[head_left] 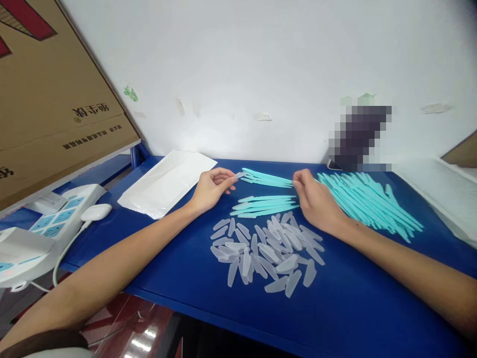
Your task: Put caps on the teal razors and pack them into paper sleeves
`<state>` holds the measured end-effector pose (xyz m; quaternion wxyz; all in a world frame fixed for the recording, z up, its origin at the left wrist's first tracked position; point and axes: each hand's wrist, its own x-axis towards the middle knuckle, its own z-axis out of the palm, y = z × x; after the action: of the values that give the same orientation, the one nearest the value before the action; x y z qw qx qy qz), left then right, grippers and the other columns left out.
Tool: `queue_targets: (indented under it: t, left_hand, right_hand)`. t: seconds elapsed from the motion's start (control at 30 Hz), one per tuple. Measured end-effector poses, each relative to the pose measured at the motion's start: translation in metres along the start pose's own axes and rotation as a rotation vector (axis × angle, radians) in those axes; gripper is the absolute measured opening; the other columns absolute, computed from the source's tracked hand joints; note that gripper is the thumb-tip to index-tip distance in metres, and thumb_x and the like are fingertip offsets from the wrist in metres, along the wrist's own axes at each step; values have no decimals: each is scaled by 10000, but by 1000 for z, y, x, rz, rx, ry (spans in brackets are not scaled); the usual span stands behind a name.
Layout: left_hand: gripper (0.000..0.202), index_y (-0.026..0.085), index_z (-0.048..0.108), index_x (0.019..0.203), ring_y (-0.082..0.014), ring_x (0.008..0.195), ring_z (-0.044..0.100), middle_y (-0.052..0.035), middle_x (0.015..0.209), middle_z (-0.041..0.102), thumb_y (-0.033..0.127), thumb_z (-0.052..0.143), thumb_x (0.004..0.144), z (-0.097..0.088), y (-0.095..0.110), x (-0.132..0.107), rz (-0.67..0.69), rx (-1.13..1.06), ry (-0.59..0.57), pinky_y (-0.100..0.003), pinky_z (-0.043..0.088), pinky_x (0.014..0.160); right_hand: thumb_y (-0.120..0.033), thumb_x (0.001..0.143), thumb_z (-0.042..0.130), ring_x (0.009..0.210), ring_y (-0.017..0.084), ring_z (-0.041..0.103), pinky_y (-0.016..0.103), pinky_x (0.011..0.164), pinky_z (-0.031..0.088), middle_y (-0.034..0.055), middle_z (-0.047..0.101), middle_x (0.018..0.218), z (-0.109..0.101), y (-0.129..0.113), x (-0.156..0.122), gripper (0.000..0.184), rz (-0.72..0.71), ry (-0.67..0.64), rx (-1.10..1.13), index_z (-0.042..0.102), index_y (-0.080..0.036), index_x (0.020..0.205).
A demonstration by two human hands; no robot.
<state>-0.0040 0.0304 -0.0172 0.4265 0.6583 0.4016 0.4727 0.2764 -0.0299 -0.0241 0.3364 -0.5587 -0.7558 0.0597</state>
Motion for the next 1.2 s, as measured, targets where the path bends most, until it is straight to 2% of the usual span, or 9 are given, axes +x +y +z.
queue_targets:
  t: [0.2, 0.53, 0.63, 0.77, 0.93, 1.1, 1.2]
  left_hand:
    - [253, 167, 716, 881, -148, 676, 669, -51, 781, 720, 375, 807, 770, 0, 1, -1, -1, -19, 38, -256, 506, 583]
    - [304, 156, 730, 884, -113, 616, 575, -55, 827, 737, 420, 810, 756, 0, 1, 0, 8, -26, 82, -247, 448, 582]
    - [312, 156, 734, 880, -132, 654, 584, -68, 857, 746, 436, 804, 761, 1, 2, -1, 16, -4, 93, -255, 439, 591]
    - [271, 158, 752, 861, -140, 663, 572, -59, 812, 732, 417, 778, 781, 3, 5, -5, 42, 129, 6, -269, 415, 613]
    - [236, 174, 749, 870, -118, 597, 484, -29, 764, 688, 405, 722, 830, 5, 9, -9, 72, 272, -51, -269, 376, 584]
    - [229, 184, 748, 933, -110, 549, 423, 11, 669, 610, 390, 668, 874, 2, 8, -10, 105, 410, -135, -264, 347, 549]
    - [215, 192, 756, 916, -119, 592, 471, -5, 721, 637, 373, 643, 896, 2, 9, -10, 162, 492, -211, -267, 371, 570]
  right_hand:
    - [-368, 1032, 287, 567, 174, 426, 325, 570, 295, -6, 456, 678, 0, 1, 0, 171, 8, -6, -21, 343, -239, 934]
    - [-364, 1039, 286, 589, 169, 435, 321, 590, 310, 6, 490, 726, 1, 2, -1, 174, -25, -7, -39, 357, -237, 943]
    - [-360, 1042, 281, 579, 172, 429, 322, 587, 296, 6, 495, 721, 0, 2, -1, 181, -33, -10, -49, 368, -238, 941]
    - [-352, 1049, 284, 528, 172, 399, 327, 587, 270, -24, 453, 637, 0, 2, -2, 185, -78, -80, -72, 389, -242, 943]
    - [-342, 1053, 308, 533, 164, 409, 328, 605, 292, -32, 463, 635, 0, 3, -1, 180, -108, -66, -51, 404, -235, 944]
    - [-350, 1037, 394, 708, 182, 539, 331, 669, 374, 40, 599, 822, 1, 2, -1, 222, -180, -19, -32, 531, -215, 927]
    - [-437, 955, 566, 755, 196, 569, 337, 670, 400, 52, 629, 866, 0, 1, -1, 248, -147, 45, -44, 622, -212, 865]
